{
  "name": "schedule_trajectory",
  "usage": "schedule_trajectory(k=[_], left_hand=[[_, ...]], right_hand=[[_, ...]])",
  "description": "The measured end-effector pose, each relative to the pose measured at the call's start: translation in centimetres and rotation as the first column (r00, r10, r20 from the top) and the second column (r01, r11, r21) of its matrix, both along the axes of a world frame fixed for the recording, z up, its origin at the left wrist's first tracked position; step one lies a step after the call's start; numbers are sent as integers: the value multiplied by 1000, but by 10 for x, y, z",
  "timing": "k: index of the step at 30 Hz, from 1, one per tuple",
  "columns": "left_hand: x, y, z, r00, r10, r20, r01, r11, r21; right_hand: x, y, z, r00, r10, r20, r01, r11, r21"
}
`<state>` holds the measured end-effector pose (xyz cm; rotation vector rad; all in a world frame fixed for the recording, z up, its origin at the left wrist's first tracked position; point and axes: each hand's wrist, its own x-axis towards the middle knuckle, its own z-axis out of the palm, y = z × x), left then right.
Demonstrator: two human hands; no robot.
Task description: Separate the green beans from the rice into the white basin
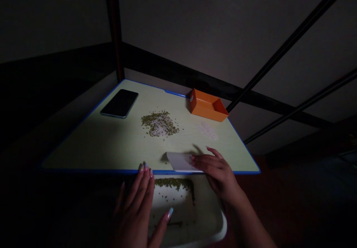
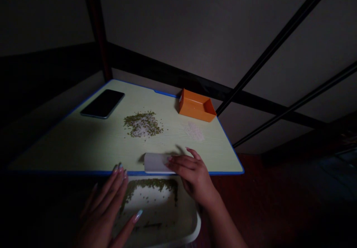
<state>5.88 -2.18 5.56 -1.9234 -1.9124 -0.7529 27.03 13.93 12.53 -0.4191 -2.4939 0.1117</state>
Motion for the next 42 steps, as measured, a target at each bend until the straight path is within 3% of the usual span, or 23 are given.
schedule_trajectory(k=[10,21,34,42], left_hand=[[-2,3,1,999,-10,-32,11,1000,12],[-1,0,4,995,1,-100,2,999,35],[-1,2,5,997,-4,-79,6,1000,27],[0,2,4,996,9,-87,-5,999,48]], right_hand=[[16,-4,1,1000,20,6,-19,1000,-22],[3,7,-4,999,27,-18,-28,998,-52],[18,-1,0,999,45,11,-44,995,-86],[22,2,2,994,-13,-105,2,994,-106]])
